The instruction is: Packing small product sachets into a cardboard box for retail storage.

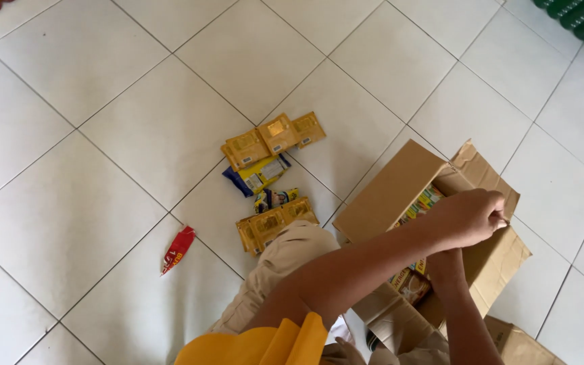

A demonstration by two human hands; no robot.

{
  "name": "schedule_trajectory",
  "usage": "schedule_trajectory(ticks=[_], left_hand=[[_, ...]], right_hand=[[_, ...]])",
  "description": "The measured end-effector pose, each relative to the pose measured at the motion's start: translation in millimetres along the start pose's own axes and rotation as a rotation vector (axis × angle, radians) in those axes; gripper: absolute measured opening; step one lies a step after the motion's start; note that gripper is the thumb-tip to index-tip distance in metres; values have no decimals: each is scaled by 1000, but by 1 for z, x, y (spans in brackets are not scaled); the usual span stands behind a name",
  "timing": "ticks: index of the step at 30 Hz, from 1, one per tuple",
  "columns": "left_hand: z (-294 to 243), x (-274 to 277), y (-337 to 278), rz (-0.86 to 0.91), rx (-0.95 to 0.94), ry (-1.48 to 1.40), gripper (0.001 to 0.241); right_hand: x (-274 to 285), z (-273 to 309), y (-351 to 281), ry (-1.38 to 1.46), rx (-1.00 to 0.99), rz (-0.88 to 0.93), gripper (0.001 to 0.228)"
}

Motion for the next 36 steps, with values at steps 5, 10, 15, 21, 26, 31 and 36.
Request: schedule_trajectory(ticks=[5, 10, 15, 21, 26, 31, 36], left_hand=[[18, 66, -18, 89, 61, -142, 25], [103, 132, -71, 79, 126, -115, 23], [236, 162, -153, -290, 297, 109, 17], [371, 112, -241, -316, 619, 288, 20], [388, 78, -285, -251, 936, 470, 57], [360, 69, -292, 20, 1020, 626, 60], [408, 52, -310, -286, 974, 839, 51]], right_hand=[[-38, 16, 11, 277, -304, -105, 22], [-93, 50, 33, 600, -247, 27, 24], [-153, 70, 58, 198, -325, 229, 29], [-203, 61, 77, 68, -326, 375, 28], [-218, 42, 75, -13, -267, 449, 26], [-217, 30, 75, 38, -247, 484, 24], [-214, 22, 78, 5, -271, 437, 23]])
Point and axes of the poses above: each hand's wrist, its own y-axis towards the middle knuckle, its own x-axis out of the back of the hand, z = x × y, the point moved 1 cm from there along y, towards the middle knuckle, and after that the axes turned 2 degrees about -x, right-handed, at the moved point
